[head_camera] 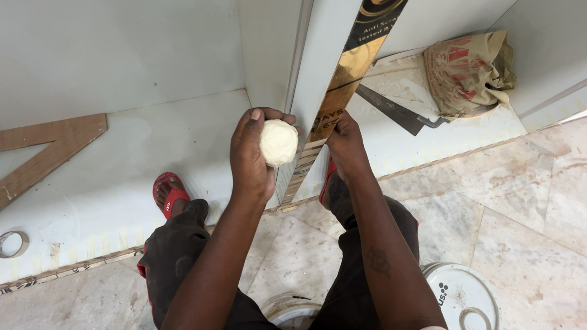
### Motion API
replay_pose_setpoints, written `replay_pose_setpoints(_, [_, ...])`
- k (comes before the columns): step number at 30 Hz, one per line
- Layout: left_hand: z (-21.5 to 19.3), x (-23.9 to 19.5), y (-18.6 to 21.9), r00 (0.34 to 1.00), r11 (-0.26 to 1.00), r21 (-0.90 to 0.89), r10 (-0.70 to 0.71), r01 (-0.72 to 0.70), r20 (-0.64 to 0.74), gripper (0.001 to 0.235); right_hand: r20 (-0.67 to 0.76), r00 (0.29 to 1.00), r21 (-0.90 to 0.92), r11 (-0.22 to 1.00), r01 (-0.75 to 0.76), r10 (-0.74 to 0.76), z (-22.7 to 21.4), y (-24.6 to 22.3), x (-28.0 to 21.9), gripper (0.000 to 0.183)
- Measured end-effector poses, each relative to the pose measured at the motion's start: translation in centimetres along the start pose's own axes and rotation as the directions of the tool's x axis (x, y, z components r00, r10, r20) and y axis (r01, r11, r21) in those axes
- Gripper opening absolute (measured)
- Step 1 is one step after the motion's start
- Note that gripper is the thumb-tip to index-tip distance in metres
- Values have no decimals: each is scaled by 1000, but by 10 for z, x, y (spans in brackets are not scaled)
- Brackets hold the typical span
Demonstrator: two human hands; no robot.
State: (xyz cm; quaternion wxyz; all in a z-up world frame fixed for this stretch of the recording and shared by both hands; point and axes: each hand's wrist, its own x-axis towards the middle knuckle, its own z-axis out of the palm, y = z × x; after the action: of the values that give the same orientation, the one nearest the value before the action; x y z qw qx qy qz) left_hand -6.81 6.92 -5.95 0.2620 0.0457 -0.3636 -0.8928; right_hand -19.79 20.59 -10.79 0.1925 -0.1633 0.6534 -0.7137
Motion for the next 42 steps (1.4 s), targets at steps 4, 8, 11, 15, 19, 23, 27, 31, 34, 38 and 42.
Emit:
replay_pose_setpoints(4, [3,0,-2,1000,1000,-13,-18,18,8,36,4,1000,-6,1000,19,-19,1,2,-1,31])
replay_pose_setpoints(8, [4,-5,-2,999,999,-22,-30,31,12,35,-2,998,52,997,60,-60,0,8,-4,31])
replay_pose_setpoints(11, [3,-5,-1,999,999,-25,-38,39,9,34,16,997,66,995,73,-74,-5,12,-2,30])
replay_pose_setpoints(15, [5,-5,-1,999,999,-39,-25,26,22,35,12,999,54,997,50,-51,-3,8,3,28])
replay_pose_setpoints(19, [2,-3,-4,999,998,-61,-21,23,32,34,15,999,75,996,44,-45,-7,-3,-7,29])
replay_pose_setpoints(23, [1,-5,-10,999,997,-71,-10,13,43,33,30,993,33,993,117,-118,-7,0,-10,22])
replay_pose_setpoints(27, [1,-7,-7,999,999,-35,-18,19,38,33,-6,978,-119,971,207,-209,-10,9,-11,22])
replay_pose_setpoints(31, [0,-10,-5,999,1000,10,-27,27,25,34,-65,981,24,983,184,-182,-19,17,-24,14])
replay_pose_setpoints(34, [-1,-11,-1,999,1000,9,-27,26,29,34,-141,985,269,953,136,-101,-18,20,-42,15])
replay_pose_setpoints(38, [-3,-13,2,999,999,-6,-39,40,24,35,-187,980,409,901,142,-70,-18,15,-57,22])
replay_pose_setpoints(42, [-4,-16,1,998,1000,4,-30,30,48,35,-242,967,327,931,161,-82,-11,0,-57,36])
